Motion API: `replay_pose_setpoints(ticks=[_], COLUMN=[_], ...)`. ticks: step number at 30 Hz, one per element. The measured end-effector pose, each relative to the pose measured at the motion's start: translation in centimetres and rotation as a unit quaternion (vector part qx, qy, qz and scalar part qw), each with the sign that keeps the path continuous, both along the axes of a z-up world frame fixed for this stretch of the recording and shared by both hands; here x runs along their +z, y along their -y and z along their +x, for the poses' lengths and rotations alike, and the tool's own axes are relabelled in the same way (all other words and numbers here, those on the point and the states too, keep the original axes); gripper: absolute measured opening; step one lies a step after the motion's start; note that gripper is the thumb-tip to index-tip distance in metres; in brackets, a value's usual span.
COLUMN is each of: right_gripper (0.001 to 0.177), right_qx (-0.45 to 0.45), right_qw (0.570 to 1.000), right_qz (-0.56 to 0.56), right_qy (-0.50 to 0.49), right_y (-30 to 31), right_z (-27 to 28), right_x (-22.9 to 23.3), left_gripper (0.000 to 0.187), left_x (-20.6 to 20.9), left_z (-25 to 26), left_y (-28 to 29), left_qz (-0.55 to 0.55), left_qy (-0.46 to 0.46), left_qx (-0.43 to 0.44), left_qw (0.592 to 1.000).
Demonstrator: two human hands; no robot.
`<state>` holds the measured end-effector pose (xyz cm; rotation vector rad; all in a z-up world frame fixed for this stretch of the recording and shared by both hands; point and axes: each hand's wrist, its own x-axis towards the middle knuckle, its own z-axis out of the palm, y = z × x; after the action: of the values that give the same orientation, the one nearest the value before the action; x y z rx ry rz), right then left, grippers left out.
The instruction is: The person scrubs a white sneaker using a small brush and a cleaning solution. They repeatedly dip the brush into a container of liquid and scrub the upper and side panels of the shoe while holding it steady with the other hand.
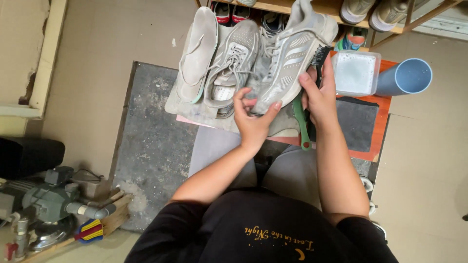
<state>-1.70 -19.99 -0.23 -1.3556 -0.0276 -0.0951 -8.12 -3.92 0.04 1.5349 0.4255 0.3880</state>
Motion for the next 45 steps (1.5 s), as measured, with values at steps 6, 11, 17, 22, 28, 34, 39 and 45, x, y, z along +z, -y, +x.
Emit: replay_pose_setpoints(ticks=[6, 11, 17, 22, 28, 34, 39, 45], right_gripper=[0.095, 0.083, 0.059, 0.05, 0.041, 0.053, 0.052, 0.053], right_qx=[0.027, 0.005, -0.025, -0.022, -0.023, -0.003, -0.01, -0.006], right_qw=[0.992, 0.976, 0.937, 0.938, 0.948, 0.954, 0.966, 0.977], right_qz=[-0.125, -0.219, -0.345, -0.345, -0.313, -0.291, -0.243, -0.199], right_qy=[0.018, -0.006, -0.05, -0.042, -0.057, -0.068, -0.092, -0.075], right_y=[3.3, 2.9, 2.4, 2.4, 2.7, 0.2, -0.3, -0.3], right_z=[2.7, 2.7, 0.8, 0.0, -1.5, -3.6, -3.5, -4.0], right_x=[-3.7, -3.5, -2.1, -2.3, -3.1, -0.8, -0.1, -1.0], left_gripper=[0.069, 0.067, 0.09, 0.078, 0.048, 0.037, 0.096, 0.076], left_x=[-1.8, -3.4, -2.2, -4.7, -5.6, -4.6, -3.8, -5.1], left_z=[-0.6, -0.5, -1.3, -0.6, -0.3, 0.0, 1.3, 0.4], left_y=[0.5, -0.4, -1.6, -1.5, -0.7, -2.0, -3.1, -2.1], left_qz=[0.018, 0.045, 0.093, 0.228, 0.098, -0.018, -0.045, 0.09], left_qy=[0.005, -0.007, -0.07, 0.027, 0.091, 0.04, 0.033, 0.081], left_qx=[-0.012, -0.062, -0.206, -0.189, -0.206, -0.222, -0.342, -0.359], left_qw=[1.0, 0.997, 0.972, 0.955, 0.969, 0.974, 0.938, 0.925])
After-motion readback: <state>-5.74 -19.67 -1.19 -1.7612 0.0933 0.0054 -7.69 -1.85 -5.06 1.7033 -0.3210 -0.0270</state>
